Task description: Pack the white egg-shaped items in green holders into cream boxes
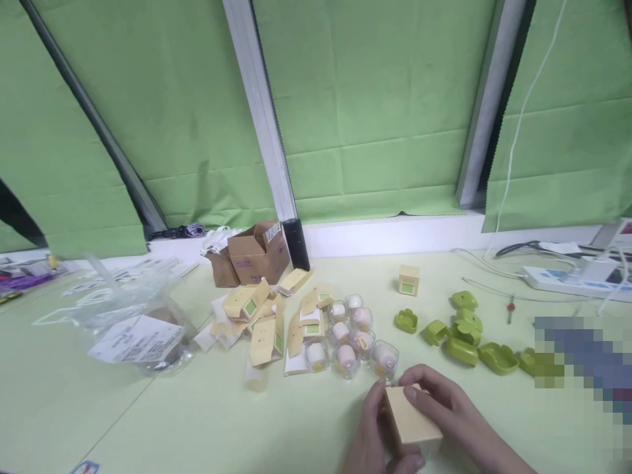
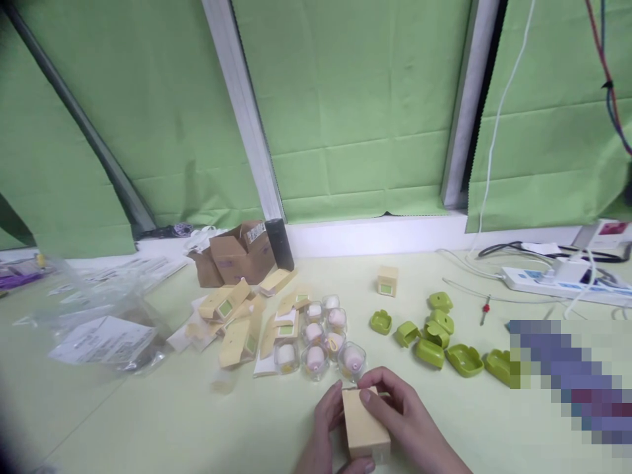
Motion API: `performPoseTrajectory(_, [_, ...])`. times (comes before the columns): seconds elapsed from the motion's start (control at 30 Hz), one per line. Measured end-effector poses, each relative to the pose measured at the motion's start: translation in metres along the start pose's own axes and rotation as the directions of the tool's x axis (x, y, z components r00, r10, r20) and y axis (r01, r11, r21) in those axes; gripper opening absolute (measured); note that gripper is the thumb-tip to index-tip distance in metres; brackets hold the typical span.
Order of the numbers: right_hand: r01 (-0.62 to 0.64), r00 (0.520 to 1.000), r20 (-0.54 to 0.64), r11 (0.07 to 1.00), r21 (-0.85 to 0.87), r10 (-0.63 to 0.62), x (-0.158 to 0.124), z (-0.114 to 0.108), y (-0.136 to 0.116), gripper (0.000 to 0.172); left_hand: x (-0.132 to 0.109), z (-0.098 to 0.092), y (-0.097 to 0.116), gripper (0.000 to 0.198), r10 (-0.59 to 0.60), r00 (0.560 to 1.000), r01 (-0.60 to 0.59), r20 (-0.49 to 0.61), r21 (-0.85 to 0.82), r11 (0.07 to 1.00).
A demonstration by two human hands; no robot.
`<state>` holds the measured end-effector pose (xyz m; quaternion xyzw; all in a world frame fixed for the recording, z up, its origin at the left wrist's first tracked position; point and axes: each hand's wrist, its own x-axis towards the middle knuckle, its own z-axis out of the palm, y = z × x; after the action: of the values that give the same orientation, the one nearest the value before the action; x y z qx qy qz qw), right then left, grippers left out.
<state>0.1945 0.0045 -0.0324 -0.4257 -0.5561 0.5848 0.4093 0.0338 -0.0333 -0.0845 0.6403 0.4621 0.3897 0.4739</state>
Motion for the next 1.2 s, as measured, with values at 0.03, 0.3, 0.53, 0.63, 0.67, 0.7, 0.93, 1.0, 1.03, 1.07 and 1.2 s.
performPoseTrajectory(0.03, [0.022, 1.000, -0.006, 1.000, 0.001, -0.022, 0.000, 0.000, 0.000, 0.032, 0.001, -0.001, -0.001, 0.081, 0.040, 0.999, -0.040, -0.002, 0.021, 0.999])
performPoseTrajectory(0.3, [0.428, 0.874, 0.445, 0.744, -0.512, -0.196, -0.005, -0.039, -0.041, 0.053, 0.004, 0.003, -0.023, 0.083, 0.090, 0.990, -0.070, -0.113, 0.173, 0.982])
performPoseTrajectory(0.53, [0.056, 0.913, -0.243, 0.689, -0.723, -0.329, 0.063, -0.119, -0.064, 0.059, -0.001, 0.009, -0.019, 0.082, 0.055, 0.960, 0.021, -0.273, 0.267, 0.963])
performPoseTrajectory(0.63, [0.012, 0.909, -0.267, 0.659, -0.752, -0.321, 0.103, -0.139, -0.064, 0.058, -0.003, 0.002, -0.011, 0.058, 0.278, 0.889, -0.068, -0.364, 0.496, 0.866])
performPoseTrajectory(0.67, [0.005, 0.915, -0.261, 0.654, -0.757, -0.309, 0.112, -0.142, -0.062, 0.054, -0.002, -0.002, -0.008, 0.052, 0.351, 0.851, -0.069, -0.390, 0.580, 0.812])
performPoseTrajectory(0.7, [0.003, 0.918, -0.256, 0.651, -0.759, -0.302, 0.118, -0.141, -0.059, 0.050, 0.000, -0.007, -0.005, 0.047, 0.408, 0.811, -0.042, -0.419, 0.654, 0.755])
performPoseTrajectory(0.93, [0.239, 0.911, -0.074, 0.667, -0.706, -0.405, 0.080, -0.084, -0.044, 0.034, 0.032, -0.046, 0.023, 0.037, 0.404, 0.749, 0.315, -0.525, 0.819, 0.480])
performPoseTrajectory(1.0, [0.310, 0.917, 0.010, 0.694, -0.650, -0.399, 0.057, -0.060, -0.043, 0.025, 0.034, -0.049, 0.027, 0.032, 0.371, 0.780, 0.301, -0.503, 0.823, 0.483])
performPoseTrajectory(1.03, [0.335, 0.920, 0.047, 0.719, -0.609, -0.389, 0.045, -0.048, -0.042, 0.025, 0.032, -0.048, 0.028, 0.033, 0.356, 0.798, 0.274, -0.487, 0.819, 0.505])
performPoseTrajectory(1.07, [0.339, 0.937, 0.102, 0.799, -0.496, -0.334, 0.036, -0.036, -0.042, 0.026, 0.030, -0.047, 0.030, 0.035, 0.349, 0.815, 0.233, -0.463, 0.812, 0.535])
performPoseTrajectory(1.2, [-0.029, 0.983, 0.184, 0.989, 0.143, 0.002, 0.013, -0.003, -0.036, 0.038, 0.020, -0.037, 0.049, 0.050, 0.455, 0.867, -0.060, -0.202, 0.865, 0.498])
